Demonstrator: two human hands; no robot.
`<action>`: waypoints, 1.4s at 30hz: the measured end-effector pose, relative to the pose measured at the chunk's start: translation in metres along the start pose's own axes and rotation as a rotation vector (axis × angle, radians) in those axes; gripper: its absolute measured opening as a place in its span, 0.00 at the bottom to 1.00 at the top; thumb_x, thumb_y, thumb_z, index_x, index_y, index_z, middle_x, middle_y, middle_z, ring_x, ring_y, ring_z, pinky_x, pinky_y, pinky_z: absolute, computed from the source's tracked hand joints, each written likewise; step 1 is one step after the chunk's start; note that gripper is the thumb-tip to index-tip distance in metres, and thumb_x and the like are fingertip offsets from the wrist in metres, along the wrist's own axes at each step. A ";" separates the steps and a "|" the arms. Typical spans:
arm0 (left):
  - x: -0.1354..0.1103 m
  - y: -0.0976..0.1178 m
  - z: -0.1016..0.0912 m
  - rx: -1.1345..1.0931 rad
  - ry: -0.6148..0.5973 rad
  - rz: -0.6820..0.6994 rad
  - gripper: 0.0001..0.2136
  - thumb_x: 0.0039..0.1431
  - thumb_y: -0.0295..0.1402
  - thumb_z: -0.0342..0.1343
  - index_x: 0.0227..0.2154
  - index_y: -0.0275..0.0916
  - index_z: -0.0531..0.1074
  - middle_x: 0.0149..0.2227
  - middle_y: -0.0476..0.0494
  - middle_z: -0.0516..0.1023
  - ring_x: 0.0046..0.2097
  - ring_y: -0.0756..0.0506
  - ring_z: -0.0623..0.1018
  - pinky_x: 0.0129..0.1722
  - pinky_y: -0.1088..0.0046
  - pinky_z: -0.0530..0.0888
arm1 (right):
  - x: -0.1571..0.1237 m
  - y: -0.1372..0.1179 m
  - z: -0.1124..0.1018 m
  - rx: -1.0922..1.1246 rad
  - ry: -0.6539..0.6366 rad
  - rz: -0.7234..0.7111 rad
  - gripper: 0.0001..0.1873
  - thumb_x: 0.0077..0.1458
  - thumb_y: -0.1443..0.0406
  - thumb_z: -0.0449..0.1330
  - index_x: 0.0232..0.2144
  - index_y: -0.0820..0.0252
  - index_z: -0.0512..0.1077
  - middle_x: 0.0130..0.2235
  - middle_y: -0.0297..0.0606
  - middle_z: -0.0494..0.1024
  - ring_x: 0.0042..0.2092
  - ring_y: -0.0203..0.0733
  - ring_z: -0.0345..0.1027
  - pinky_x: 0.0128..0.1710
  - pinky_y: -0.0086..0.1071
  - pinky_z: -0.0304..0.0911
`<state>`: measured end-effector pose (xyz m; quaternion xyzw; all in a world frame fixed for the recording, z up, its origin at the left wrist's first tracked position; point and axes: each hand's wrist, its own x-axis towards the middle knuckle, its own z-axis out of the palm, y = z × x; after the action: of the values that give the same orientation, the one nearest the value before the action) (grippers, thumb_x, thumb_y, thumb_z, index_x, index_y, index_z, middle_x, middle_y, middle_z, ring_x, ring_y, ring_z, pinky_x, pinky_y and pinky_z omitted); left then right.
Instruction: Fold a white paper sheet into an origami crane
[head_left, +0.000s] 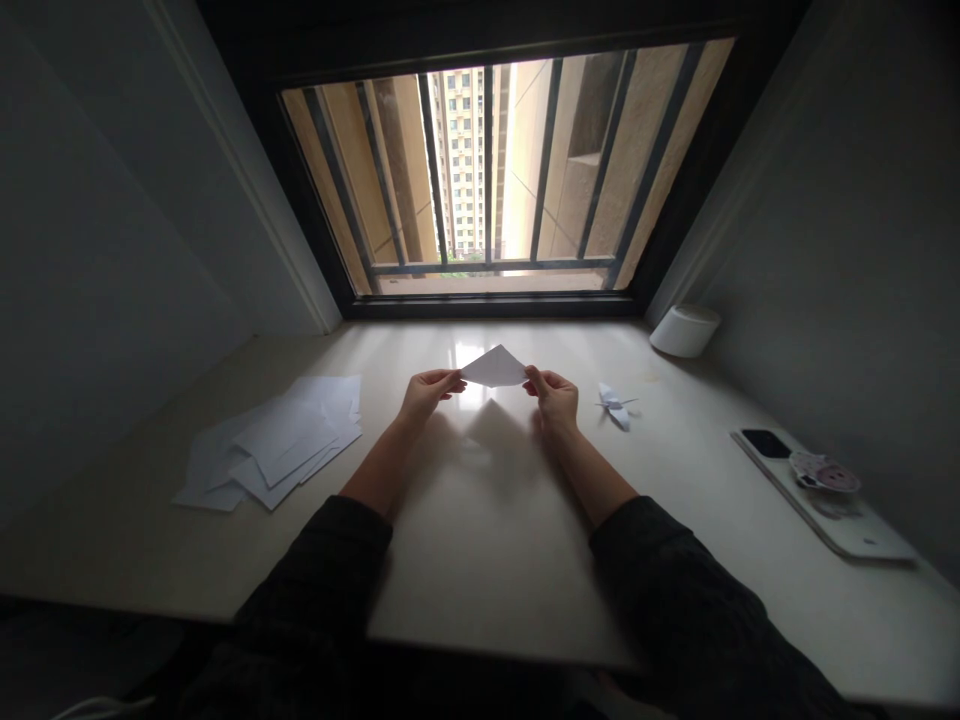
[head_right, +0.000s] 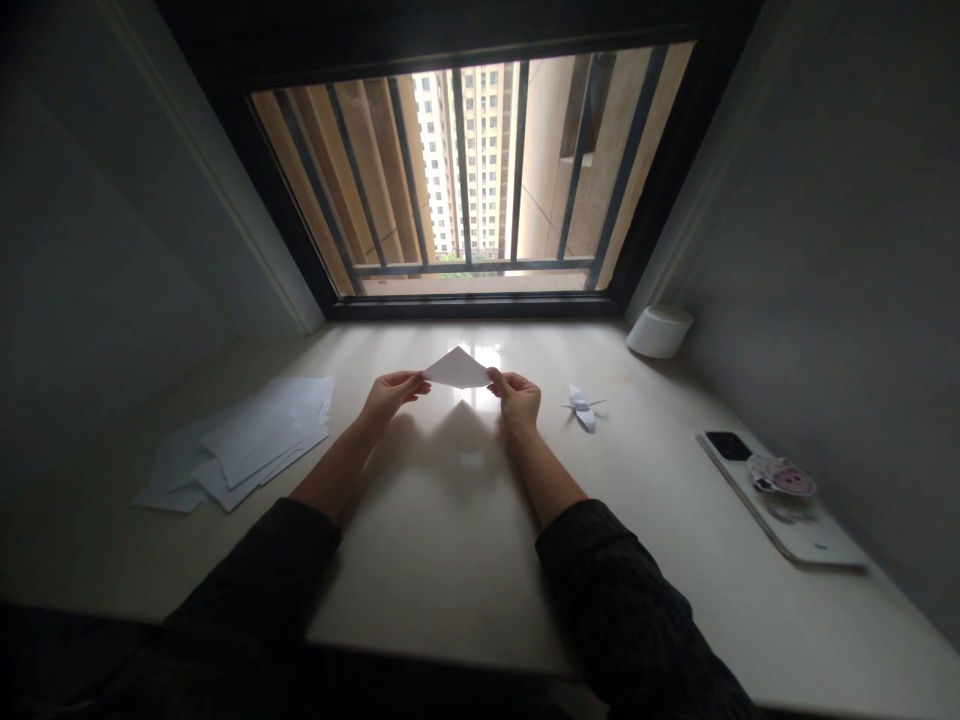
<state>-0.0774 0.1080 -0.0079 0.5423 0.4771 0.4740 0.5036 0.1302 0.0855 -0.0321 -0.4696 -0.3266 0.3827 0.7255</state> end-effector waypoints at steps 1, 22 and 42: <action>0.000 0.001 0.000 0.000 0.008 -0.004 0.21 0.41 0.51 0.63 0.32 0.39 0.78 0.32 0.38 0.80 0.35 0.43 0.78 0.35 0.70 0.69 | 0.000 0.000 0.000 -0.017 0.001 -0.001 0.20 0.32 0.50 0.69 0.17 0.60 0.73 0.17 0.33 0.72 0.21 0.35 0.64 0.26 0.33 0.63; -0.009 0.005 0.025 -0.309 0.135 -0.056 0.19 0.38 0.40 0.68 0.33 0.35 0.72 0.32 0.43 0.79 0.38 0.46 0.79 0.44 0.67 0.72 | -0.005 -0.002 0.002 -0.199 -0.092 -0.047 0.20 0.35 0.50 0.68 0.20 0.61 0.74 0.24 0.39 0.78 0.28 0.40 0.71 0.31 0.32 0.64; -0.011 -0.004 0.032 -0.378 0.159 -0.051 0.20 0.38 0.38 0.68 0.38 0.37 0.78 0.39 0.41 0.79 0.38 0.47 0.77 0.45 0.67 0.71 | -0.007 0.005 0.004 -0.142 -0.156 -0.109 0.20 0.40 0.55 0.67 0.35 0.61 0.78 0.31 0.41 0.80 0.32 0.43 0.74 0.34 0.35 0.68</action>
<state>-0.0470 0.0940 -0.0133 0.3866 0.4315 0.5835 0.5691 0.1221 0.0825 -0.0361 -0.4701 -0.4335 0.3539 0.6825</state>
